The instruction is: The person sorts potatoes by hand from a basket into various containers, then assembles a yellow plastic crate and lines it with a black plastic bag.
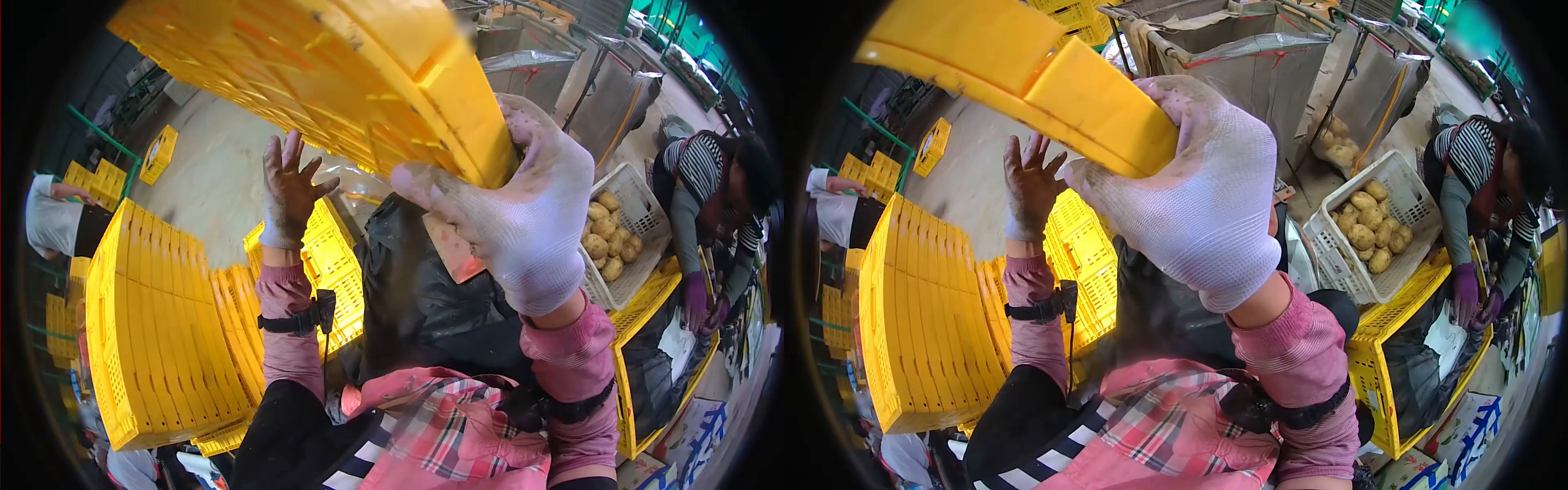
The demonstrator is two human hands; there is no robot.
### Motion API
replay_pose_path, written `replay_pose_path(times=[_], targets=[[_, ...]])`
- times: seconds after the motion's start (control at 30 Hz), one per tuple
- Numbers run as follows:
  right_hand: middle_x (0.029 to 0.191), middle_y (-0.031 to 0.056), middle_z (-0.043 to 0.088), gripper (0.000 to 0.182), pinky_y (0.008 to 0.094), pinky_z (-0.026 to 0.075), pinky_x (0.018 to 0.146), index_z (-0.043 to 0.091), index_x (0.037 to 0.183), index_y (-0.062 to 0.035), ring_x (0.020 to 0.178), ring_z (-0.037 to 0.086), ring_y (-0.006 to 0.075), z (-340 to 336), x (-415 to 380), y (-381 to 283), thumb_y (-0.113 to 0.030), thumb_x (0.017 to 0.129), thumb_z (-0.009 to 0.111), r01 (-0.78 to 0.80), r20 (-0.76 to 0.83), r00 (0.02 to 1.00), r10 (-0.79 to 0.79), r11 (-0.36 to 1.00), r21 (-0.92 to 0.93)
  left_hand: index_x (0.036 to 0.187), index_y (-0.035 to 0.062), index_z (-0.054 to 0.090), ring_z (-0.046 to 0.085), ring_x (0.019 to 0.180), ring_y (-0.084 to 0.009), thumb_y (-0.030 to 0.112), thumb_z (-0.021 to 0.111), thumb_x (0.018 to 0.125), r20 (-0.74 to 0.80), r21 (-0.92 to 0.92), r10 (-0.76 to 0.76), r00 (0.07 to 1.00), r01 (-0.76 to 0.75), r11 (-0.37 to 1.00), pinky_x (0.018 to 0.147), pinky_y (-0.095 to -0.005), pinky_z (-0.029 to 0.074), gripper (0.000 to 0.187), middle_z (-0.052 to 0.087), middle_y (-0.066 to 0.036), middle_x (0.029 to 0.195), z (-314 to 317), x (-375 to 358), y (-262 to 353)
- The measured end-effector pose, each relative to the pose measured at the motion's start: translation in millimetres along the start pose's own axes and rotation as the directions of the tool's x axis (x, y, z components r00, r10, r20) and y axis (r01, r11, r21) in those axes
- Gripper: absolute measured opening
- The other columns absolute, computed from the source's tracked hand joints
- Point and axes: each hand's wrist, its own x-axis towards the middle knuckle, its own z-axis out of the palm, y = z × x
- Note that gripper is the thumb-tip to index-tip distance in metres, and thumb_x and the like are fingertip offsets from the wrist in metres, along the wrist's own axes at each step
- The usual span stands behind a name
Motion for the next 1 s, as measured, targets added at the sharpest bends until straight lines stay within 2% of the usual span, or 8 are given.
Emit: replay_pose_path(times=[0.1, 0.17, 0.43, 0.5, 0.67, 0.77, 0.87, 1.0], targets=[[0.083, 0.0112, 0.070, 0.044, 0.0294, 0.055, 0.070, 0.067, 0.096, 0.0013, 0.075, 0.069, 0.0207, 8.8, -4.0, 10.3, -0.020, 0.063, 0.086, 0.157, -0.056, 0.985, -0.161, 0.986, -0.062, 0.152, 0.0289, 0.028, 0.027, 0.140, -0.0422, 0.076, 0.038, 0.088, -0.013, -0.058, 0.005, 1.000, -0.006, 0.998, 0.094, -0.0642, 0.043, 0.080, 0.022, -0.002, 0.160, 19.1, -11.0, -2.9], [0.079, 0.0141, 0.068, 0.051, 0.0381, 0.055, 0.067, 0.065, 0.096, -0.0037, 0.073, 0.069, 0.0337, 1.9, -10.3, 5.6, -0.032, 0.058, 0.085, 0.226, -0.065, 0.965, -0.255, 0.929, -0.293, 0.147, 0.0072, 0.038, 0.041, 0.136, -0.0393, 0.072, 0.041, 0.089, 0.168, -0.260, 0.107, 0.980, -0.060, 0.964, 0.102, -0.0587, 0.043, 0.087, 0.041, -0.015, 0.150, 34.0, -29.7, -7.7], [0.082, 0.0048, 0.060, 0.018, 0.0378, 0.050, 0.071, 0.061, 0.076, -0.0100, 0.084, 0.061, 0.0262, -1.3, -55.8, -16.4, -0.024, 0.066, 0.066, 0.660, 0.544, 0.741, -0.394, 0.581, -0.477, 0.145, 0.0068, 0.040, 0.045, 0.131, -0.0376, 0.066, 0.044, 0.090, 0.064, -0.147, -0.061, 0.996, 0.070, 0.987, 0.100, -0.0560, 0.045, 0.081, 0.045, -0.016, 0.146, 82.7, -92.6, -14.8], [0.084, 0.0065, 0.065, 0.030, 0.0389, 0.050, 0.077, 0.068, 0.083, -0.0071, 0.086, 0.064, 0.0276, 41.3, -82.3, -8.5, -0.031, 0.067, 0.072, 0.483, 0.399, 0.870, -0.289, 0.661, -0.574, 0.145, 0.0067, 0.040, 0.046, 0.130, -0.0372, 0.065, 0.044, 0.090, 0.097, -0.148, -0.095, 0.991, 0.109, 0.983, 0.100, -0.0553, 0.045, 0.080, 0.045, -0.016, 0.146, 93.7, -105.5, -15.6], [0.109, 0.0177, 0.061, 0.039, 0.0423, 0.043, 0.098, 0.066, 0.093, -0.0039, 0.110, 0.057, 0.0322, -35.2, -104.7, -69.8, -0.039, 0.075, 0.068, 0.462, 0.624, 0.763, -0.170, 0.819, -0.341, 0.144, 0.0064, 0.042, 0.049, 0.128, -0.0362, 0.061, 0.046, 0.091, 0.212, -0.163, -0.160, 0.964, 0.197, 0.967, 0.099, -0.0536, 0.046, 0.076, 0.047, -0.017, 0.143, 121.8, -136.9, -10.8], [0.132, 0.0290, 0.049, 0.065, 0.0476, 0.036, 0.108, 0.054, 0.126, 0.0014, 0.125, 0.048, 0.0419, -62.8, -117.5, -76.4, -0.039, 0.078, 0.070, 0.144, 0.009, 0.980, -0.197, 0.681, -0.718, 0.143, 0.0062, 0.042, 0.050, 0.126, -0.0356, 0.059, 0.048, 0.091, 0.306, -0.164, -0.203, 0.930, 0.261, 0.951, 0.098, -0.0526, 0.047, 0.074, 0.048, -0.017, 0.142, 145.1, -155.6, -6.7], [0.149, 0.0388, 0.023, 0.097, 0.0487, 0.032, 0.112, 0.015, 0.151, 0.0024, 0.135, 0.036, 0.0508, -92.2, -123.9, -95.5, -0.038, 0.082, 0.070, -0.276, -0.092, 0.950, 0.300, 0.660, -0.699, 0.143, 0.0061, 0.043, 0.052, 0.124, -0.0350, 0.056, 0.049, 0.091, 0.396, -0.162, -0.232, 0.888, 0.317, 0.935, 0.098, -0.0516, 0.048, 0.072, 0.050, -0.017, 0.141, 170.7, -178.4, -0.5], [0.125, 0.0216, 0.060, 0.086, 0.0369, 0.044, 0.100, 0.032, 0.145, 0.0055, 0.116, 0.059, 0.0275, -159.9, -157.1, -74.8, -0.036, 0.082, 0.075, -0.449, -0.081, 0.890, 0.448, 0.832, -0.325, 0.142, 0.0058, 0.044, 0.054, 0.122, -0.0342, 0.053, 0.050, 0.092, 0.533, -0.140, -0.264, 0.804, 0.392, 0.909, 0.097, -0.0502, 0.049, 0.069, 0.051, -0.017, 0.139, 209.8, -211.9, 5.5]])
